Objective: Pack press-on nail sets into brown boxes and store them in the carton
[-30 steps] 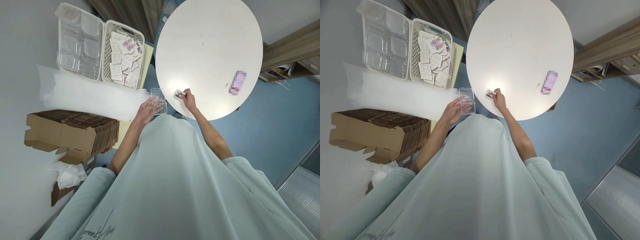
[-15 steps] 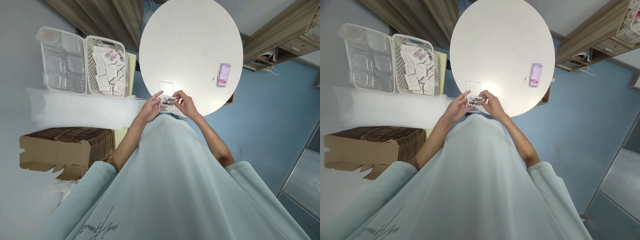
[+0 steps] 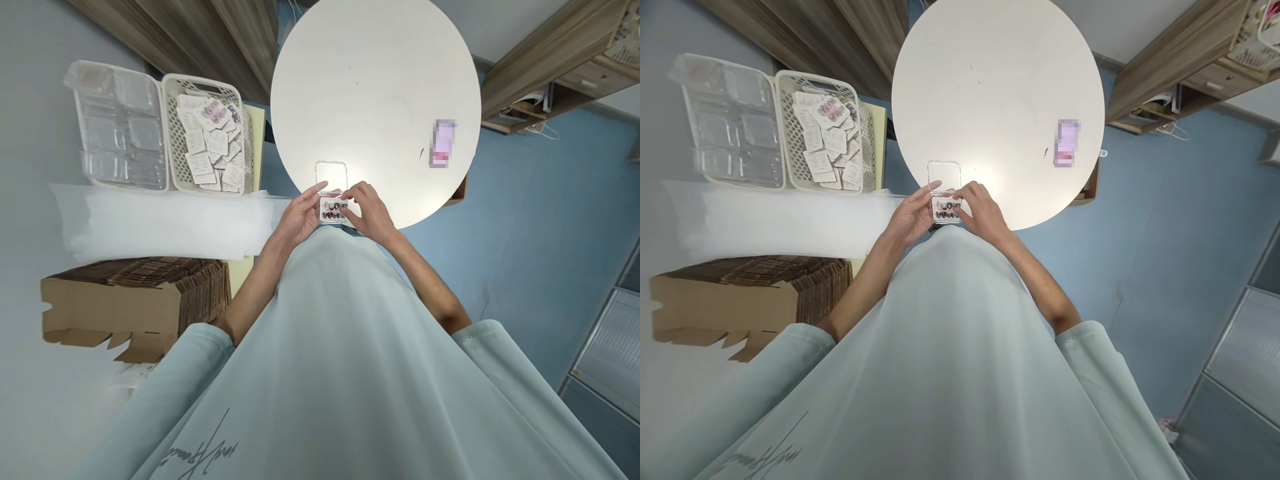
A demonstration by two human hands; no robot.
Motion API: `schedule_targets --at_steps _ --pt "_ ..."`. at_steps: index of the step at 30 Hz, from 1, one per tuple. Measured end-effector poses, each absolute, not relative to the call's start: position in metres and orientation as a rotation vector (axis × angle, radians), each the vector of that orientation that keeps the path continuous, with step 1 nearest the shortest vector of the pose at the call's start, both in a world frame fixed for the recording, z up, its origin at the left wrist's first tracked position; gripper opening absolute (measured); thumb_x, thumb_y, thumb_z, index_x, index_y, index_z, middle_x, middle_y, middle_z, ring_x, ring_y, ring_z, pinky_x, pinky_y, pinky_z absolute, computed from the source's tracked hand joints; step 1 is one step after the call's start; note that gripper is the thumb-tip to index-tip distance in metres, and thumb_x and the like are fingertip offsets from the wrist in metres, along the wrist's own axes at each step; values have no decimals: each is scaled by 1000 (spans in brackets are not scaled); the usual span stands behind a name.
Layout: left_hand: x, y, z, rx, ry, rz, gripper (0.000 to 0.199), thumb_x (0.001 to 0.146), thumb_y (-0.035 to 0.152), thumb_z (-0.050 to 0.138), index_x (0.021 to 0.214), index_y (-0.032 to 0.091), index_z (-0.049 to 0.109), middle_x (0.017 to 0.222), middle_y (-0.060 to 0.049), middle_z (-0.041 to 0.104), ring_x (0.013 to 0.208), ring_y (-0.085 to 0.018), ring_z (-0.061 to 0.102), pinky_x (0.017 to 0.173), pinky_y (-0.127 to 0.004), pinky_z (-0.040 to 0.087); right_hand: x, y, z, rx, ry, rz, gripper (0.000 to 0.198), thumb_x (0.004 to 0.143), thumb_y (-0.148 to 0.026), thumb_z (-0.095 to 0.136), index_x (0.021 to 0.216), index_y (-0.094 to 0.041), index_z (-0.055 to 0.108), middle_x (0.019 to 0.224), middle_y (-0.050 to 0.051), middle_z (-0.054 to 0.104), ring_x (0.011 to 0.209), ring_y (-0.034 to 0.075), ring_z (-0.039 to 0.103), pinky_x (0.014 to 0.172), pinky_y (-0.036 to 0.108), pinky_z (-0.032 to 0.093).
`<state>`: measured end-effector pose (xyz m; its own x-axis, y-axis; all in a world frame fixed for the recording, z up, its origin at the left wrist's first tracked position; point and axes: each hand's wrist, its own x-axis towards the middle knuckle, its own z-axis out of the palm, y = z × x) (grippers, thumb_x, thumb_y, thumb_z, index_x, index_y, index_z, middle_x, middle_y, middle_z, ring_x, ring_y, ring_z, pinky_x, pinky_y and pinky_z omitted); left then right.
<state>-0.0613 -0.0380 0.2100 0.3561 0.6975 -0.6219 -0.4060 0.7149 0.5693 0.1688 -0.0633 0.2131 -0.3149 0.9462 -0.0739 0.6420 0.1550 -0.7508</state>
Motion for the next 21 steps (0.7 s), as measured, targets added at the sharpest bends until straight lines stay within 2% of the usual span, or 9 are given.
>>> schedule_targets --at_steps 6,9,12,16,21 --pt "-67 -43 209 341 960 734 57 106 34 80 158 16 67 148 -19 81 150 -37 71 132 -56 54 165 -64 211 -1501 -2093 902 37 116 -56 62 144 -33 67 126 12 61 118 33 59 89 47 64" --pt "-69 -43 209 337 957 728 58 106 34 79 160 16 66 150 -19 80 150 -36 71 131 -56 54 163 -62 211 -1484 -2113 899 38 116 -56 60 144 -32 68 125 13 62 117 33 60 90 48 64" --pt "-69 -43 210 333 953 729 61 108 35 79 163 16 62 152 -20 78 148 -35 72 130 -54 55 162 -60 212 -1474 -2134 886 34 118 -51 57 140 -31 73 126 13 65 117 34 60 91 49 63" --pt "-71 -41 210 327 955 746 60 108 35 78 164 17 62 151 -19 79 148 -35 73 131 -54 55 157 -60 214 -1484 -2150 872 33 119 -49 54 125 -30 81 122 13 69 114 34 63 91 50 61" --pt "-78 -40 210 306 931 747 61 106 35 81 162 16 65 151 -20 79 151 -37 71 132 -55 54 155 -46 216 -1586 -1844 891 46 114 -70 59 124 -31 83 115 10 73 111 31 68 91 47 63"
